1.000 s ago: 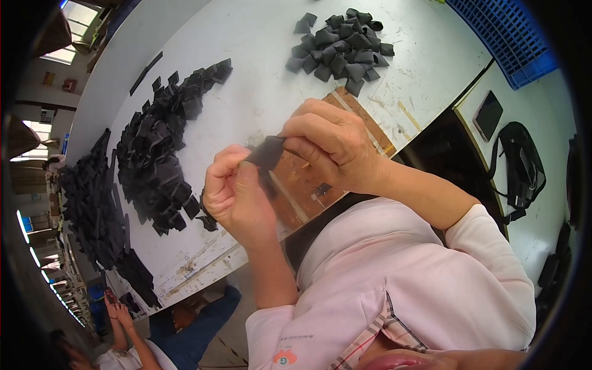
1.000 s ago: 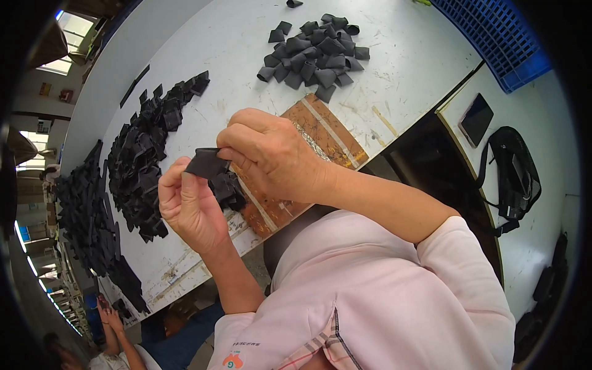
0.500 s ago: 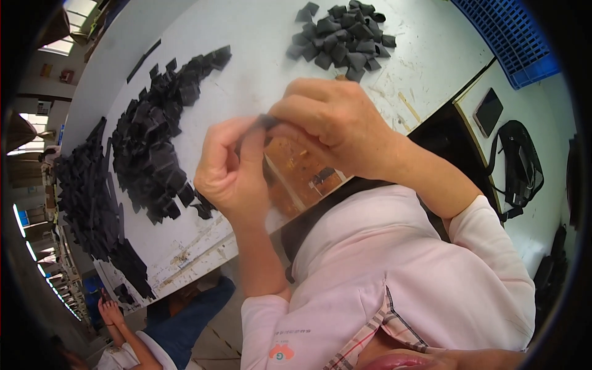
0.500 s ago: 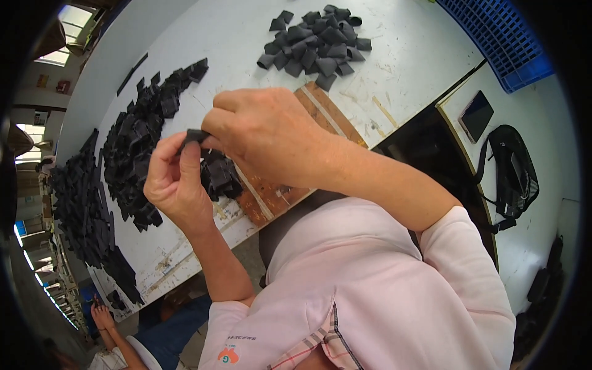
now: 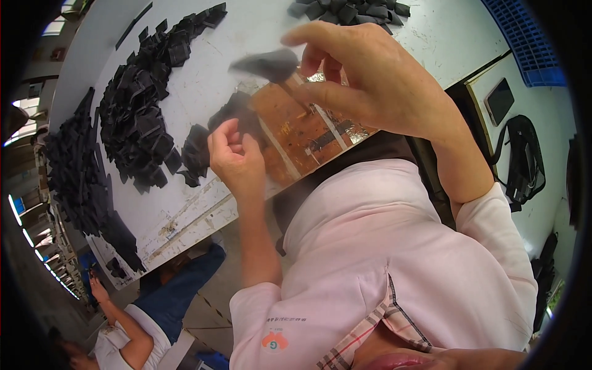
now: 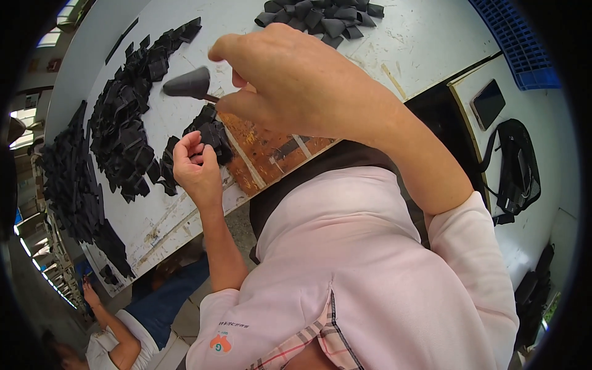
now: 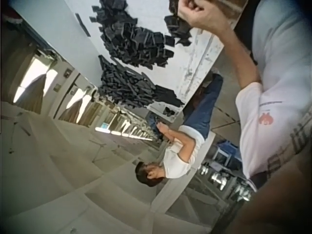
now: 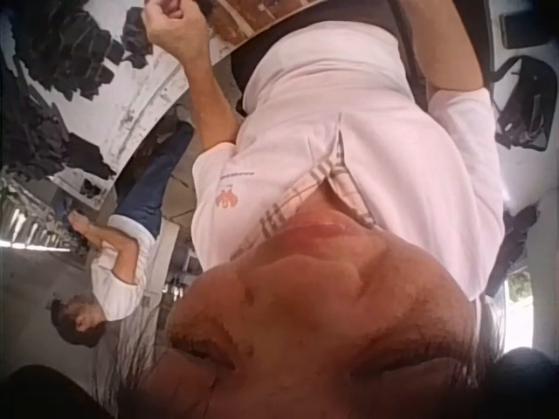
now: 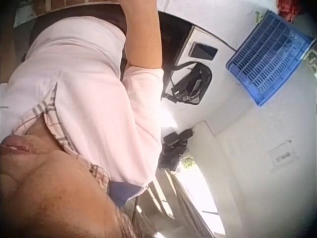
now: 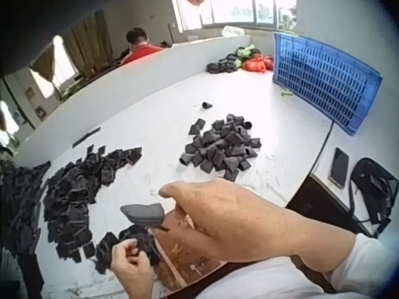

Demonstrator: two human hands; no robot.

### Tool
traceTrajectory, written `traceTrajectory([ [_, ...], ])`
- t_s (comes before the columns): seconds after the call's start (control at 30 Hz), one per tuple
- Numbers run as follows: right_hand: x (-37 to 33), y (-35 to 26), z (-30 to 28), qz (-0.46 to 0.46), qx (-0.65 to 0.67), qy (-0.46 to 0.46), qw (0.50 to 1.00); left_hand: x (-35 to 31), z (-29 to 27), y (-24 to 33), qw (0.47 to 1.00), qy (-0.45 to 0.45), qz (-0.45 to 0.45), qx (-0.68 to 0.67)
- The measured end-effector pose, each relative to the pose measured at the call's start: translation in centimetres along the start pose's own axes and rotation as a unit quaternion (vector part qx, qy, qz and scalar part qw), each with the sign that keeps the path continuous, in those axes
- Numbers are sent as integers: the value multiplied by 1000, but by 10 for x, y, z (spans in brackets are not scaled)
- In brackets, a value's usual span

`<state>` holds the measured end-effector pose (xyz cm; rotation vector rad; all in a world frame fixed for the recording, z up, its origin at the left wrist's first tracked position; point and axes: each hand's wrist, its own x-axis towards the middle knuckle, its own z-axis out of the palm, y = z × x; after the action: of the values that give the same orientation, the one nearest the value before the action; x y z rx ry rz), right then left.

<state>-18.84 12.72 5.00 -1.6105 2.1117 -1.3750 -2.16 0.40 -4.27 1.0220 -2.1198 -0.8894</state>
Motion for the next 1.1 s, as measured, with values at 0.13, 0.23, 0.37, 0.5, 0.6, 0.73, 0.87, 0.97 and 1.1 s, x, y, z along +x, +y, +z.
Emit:
traceTrajectory([
  [0.13,-3,-17,-7,-19,19,-16,1000,-6,-1,-11,997,11,37,72],
  [0.23,6,-9,6,-109,37,41,993,-2,7,-16,978,17,107,180],
  [0.37,31,-14,-20,-96,260,-98,956,-3,13,-31,957,-26,103,269],
  [0.5,41,6,-11,17,-81,259,962,-1,8,-35,978,23,90,185],
  [0.6,-1,7,2,27,-43,207,977,-1,-7,-31,997,69,31,32],
  [0.73,-50,8,38,-2,78,54,996,3,-31,7,883,-62,-198,-421],
  [0.87,-54,-4,44,-2,67,72,995,-1,-32,24,822,-223,-230,-471],
  [0.97,-48,-3,41,231,314,-126,912,-5,-23,38,878,-296,-135,-352],
  [1.1,-52,8,44,375,470,-78,795,-20,-3,51,789,-160,-176,-567],
])
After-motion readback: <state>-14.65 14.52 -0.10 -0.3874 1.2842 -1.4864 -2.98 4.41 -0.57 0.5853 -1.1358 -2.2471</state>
